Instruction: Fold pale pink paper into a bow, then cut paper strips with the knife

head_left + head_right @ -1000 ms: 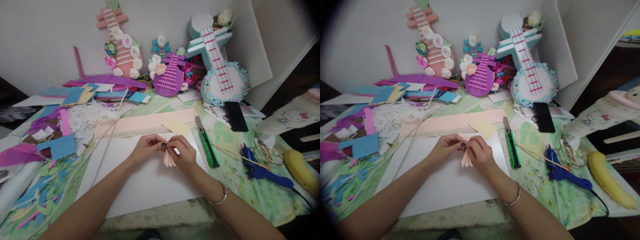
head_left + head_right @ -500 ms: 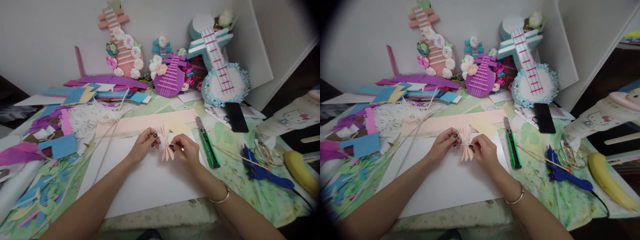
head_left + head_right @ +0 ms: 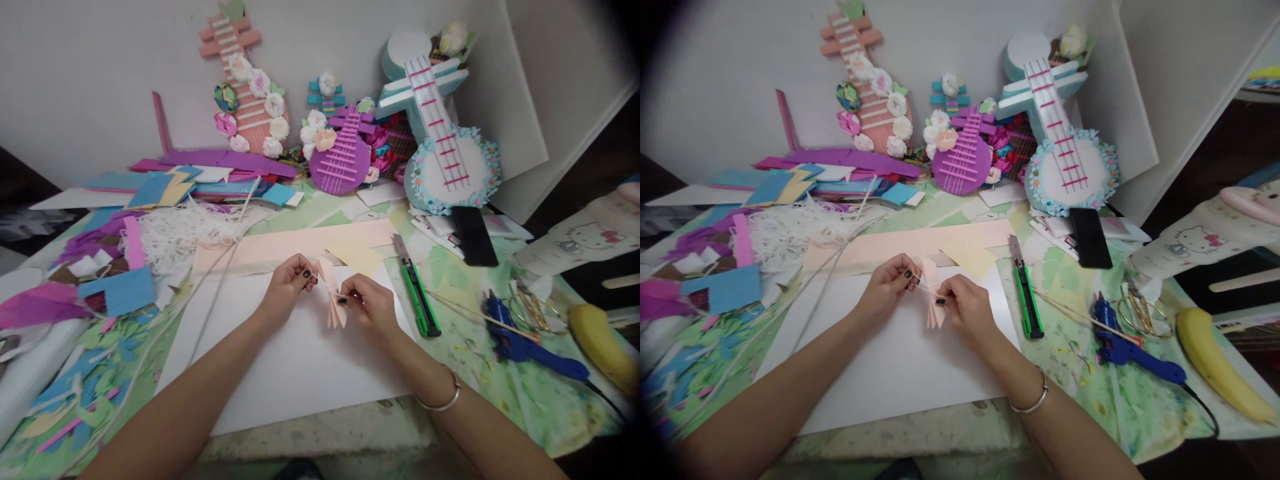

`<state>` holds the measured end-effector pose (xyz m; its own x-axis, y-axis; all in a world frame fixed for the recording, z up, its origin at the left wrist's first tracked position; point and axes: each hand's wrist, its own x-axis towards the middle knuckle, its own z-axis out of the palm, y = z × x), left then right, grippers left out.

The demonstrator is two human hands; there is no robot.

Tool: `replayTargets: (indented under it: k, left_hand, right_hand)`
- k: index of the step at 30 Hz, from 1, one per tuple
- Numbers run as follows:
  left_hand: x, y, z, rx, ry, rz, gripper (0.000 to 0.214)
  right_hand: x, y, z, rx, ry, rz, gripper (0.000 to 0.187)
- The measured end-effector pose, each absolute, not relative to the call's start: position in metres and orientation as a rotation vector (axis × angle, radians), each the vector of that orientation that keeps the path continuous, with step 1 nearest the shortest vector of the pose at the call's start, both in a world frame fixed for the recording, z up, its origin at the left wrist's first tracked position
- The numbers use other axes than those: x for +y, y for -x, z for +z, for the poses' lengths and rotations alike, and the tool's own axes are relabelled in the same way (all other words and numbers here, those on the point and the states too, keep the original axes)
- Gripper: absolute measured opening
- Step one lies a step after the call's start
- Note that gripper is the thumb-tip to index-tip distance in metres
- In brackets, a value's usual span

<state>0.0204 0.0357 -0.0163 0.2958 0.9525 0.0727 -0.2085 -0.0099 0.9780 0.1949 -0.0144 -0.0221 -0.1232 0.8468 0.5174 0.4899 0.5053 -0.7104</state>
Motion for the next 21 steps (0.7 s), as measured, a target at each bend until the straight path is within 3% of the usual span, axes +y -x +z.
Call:
replayTargets:
  k: [6,10,13,15,21]
  left_hand:
    - [0.036,-0.02,-0.016,0.816,-1.146,1.122,0.019]
    - [0.037,-0.018,-0.012,0.734,-1.106,1.07,0.025]
    - [0.034,-0.019,-0.008,0.67,-1.078,1.025,0.029]
    - [0.031,-0.021,-0.006,0.643,-1.064,0.992,0.03]
    - [0.029,-0.023,-0.005,0.631,-1.066,0.952,0.028]
  right_hand:
    - [-0.017,-0.194,-0.015,-1.783,1.108,0.475,0.019]
    - [-0.018,-0.19,-0.01,-1.714,1.094,0.575,0.009]
    - [-0.015,-0.185,-0.015,-1.569,1.102,0.873,0.041]
    - [-0.012,-0.182,-0.019,-1.405,1.101,1.102,0.05]
    - [-0.006,-0.185,-0.022,-1.25,0.989,1.341,0.037]
